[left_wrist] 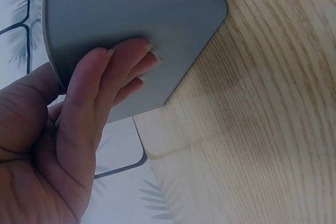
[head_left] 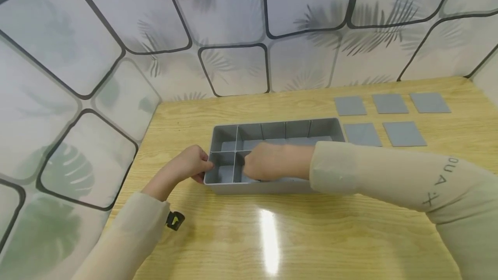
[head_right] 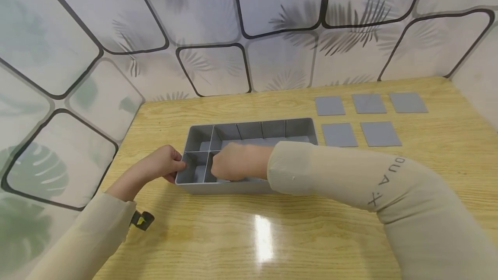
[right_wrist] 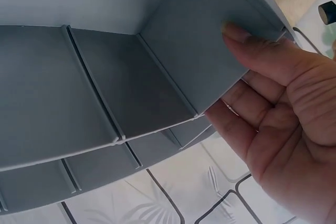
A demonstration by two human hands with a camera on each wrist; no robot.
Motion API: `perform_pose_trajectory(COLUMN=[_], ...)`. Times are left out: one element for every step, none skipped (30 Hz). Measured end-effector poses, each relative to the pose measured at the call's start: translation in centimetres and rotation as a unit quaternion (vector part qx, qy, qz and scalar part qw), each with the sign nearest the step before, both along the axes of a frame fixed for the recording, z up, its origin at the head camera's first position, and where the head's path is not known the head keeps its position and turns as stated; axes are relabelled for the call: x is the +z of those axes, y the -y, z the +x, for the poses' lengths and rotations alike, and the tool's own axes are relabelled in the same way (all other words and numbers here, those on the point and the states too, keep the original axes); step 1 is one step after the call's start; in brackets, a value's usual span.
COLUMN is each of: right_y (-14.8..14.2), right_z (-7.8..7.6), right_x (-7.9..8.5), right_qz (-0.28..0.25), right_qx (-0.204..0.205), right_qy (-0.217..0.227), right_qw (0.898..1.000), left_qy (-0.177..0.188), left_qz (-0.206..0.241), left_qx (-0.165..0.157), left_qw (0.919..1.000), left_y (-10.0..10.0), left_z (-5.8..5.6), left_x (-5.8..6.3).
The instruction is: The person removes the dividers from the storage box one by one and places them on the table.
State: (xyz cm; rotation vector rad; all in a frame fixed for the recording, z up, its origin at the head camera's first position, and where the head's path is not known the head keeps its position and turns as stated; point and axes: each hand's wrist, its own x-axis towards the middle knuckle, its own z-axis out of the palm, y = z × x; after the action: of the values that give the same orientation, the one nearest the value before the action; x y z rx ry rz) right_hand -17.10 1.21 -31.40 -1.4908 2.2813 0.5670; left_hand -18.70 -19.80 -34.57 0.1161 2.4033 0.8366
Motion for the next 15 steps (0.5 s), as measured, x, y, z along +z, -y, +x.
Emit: perform_pose_trajectory(right_y=[-0.01,-0.02,-0.02,-0.03,-0.04,-0.04,-0.04,-0.05,-0.06,-0.07,-0.08,-0.11,-0.15,-0.19,-0.22], right_z=[0.0,0.0,0.01,0.01,0.01,0.01,0.01,0.02,0.02,0.01,0.0,-0.03,-0.06,-0.08,-0.11], right_x=[0.0,0.01,0.01,0.0,0.01,0.0,0.01,0.03,0.05,0.07,0.1,0.1,0.13,0.18,0.21], right_qz=[0.0,0.0,0.0,-0.001,-0.001,-0.001,0.0,0.0,0.001,0.002,0.003,0.003,0.002,0.001,0.001], right_qx=[0.003,0.008,0.01,0.014,0.016,0.018,0.019,0.019,0.018,0.019,0.019,0.02,0.022,0.024,0.027], right_qy=[-0.003,-0.005,-0.007,-0.008,-0.009,-0.011,-0.011,-0.011,-0.011,-0.012,-0.012,-0.013,-0.012,-0.014,-0.014], right_qw=[1.0,1.0,1.0,1.0,1.0,1.0,1.0,1.0,1.0,1.0,1.0,1.0,1.0,1.0,1.0], left_qy=[0.001,0.001,0.003,0.003,0.004,0.005,0.006,0.007,0.006,0.007,0.007,0.007,0.007,0.007,0.007], left_qz=[0.0,0.0,0.001,0.001,0.002,0.002,0.003,0.004,0.005,0.005,0.005,0.005,0.006,0.006,0.006], left_qx=[0.0,0.001,0.001,0.001,-0.002,0.0,0.002,0.002,0.001,0.001,0.0,0.002,0.002,0.002,0.001], left_qw=[1.0,1.0,1.0,1.0,1.0,1.0,1.0,1.0,1.0,1.0,1.0,1.0,1.0,1.0,1.0], left_y=[0.02,0.02,0.01,0.01,0.04,0.04,0.04,0.05,0.06,0.07,0.08,0.06,0.05,0.03,0.01], left_z=[-0.02,-0.03,-0.02,-0.01,-0.01,-0.01,-0.01,-0.01,-0.03,-0.04,-0.06,-0.08,-0.1,-0.1,-0.1], left_x=[-0.02,0.0,0.03,0.03,0.03,0.01,-0.01,0.0,-0.02,-0.03,-0.02,0.01,0.04,0.09,0.16])
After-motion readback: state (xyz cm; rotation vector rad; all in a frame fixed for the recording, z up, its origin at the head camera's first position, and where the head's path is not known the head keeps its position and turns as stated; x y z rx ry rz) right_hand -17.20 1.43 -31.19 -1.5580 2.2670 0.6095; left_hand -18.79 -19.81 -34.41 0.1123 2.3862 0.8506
